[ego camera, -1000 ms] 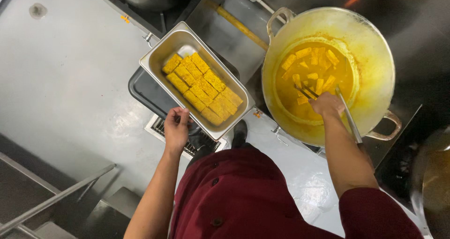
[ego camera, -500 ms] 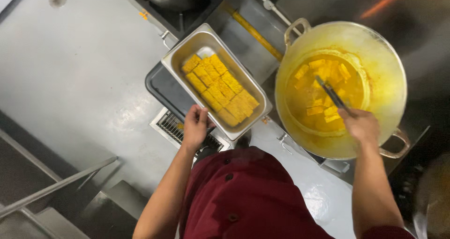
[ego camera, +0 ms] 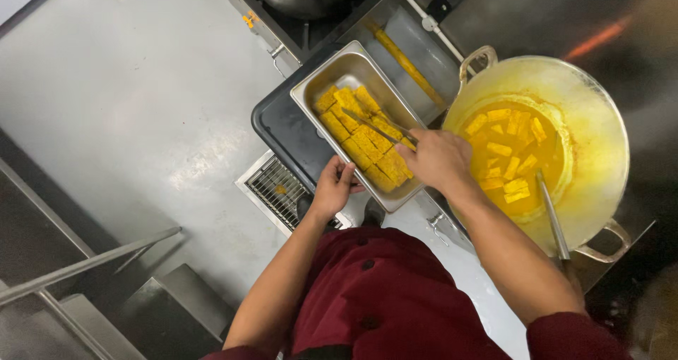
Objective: The person uses tongs to transfer yellow rectangular food pieces from a large pot into a metal tray. They arrange the pieces in neat rows within the tray.
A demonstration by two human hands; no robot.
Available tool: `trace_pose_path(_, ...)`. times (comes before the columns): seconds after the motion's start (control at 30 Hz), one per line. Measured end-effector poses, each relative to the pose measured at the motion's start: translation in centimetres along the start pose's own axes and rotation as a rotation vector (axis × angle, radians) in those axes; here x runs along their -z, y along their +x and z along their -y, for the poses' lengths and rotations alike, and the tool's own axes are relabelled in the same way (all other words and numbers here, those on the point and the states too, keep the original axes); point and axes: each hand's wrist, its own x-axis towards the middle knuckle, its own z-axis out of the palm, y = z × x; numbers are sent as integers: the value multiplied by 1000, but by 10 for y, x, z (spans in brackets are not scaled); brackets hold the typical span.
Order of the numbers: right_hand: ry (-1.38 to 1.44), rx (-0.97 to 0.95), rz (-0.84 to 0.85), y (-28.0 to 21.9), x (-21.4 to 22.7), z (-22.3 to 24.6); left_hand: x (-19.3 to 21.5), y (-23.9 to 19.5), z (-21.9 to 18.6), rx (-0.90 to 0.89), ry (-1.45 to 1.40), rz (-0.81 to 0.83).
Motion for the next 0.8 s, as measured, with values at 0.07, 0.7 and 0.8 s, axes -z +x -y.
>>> trace_pose_path(0.07,-54,31,-21,3,-4,18,2,1,1,25,-10,-8)
trace_pose_path(0.7,-79,220,-208,24,17,4,2,-1,-3,-16,-35,31)
trace_pose_path(0.8,139,130,-310,4,18,-60,-1,-2,-7,16,-77,14)
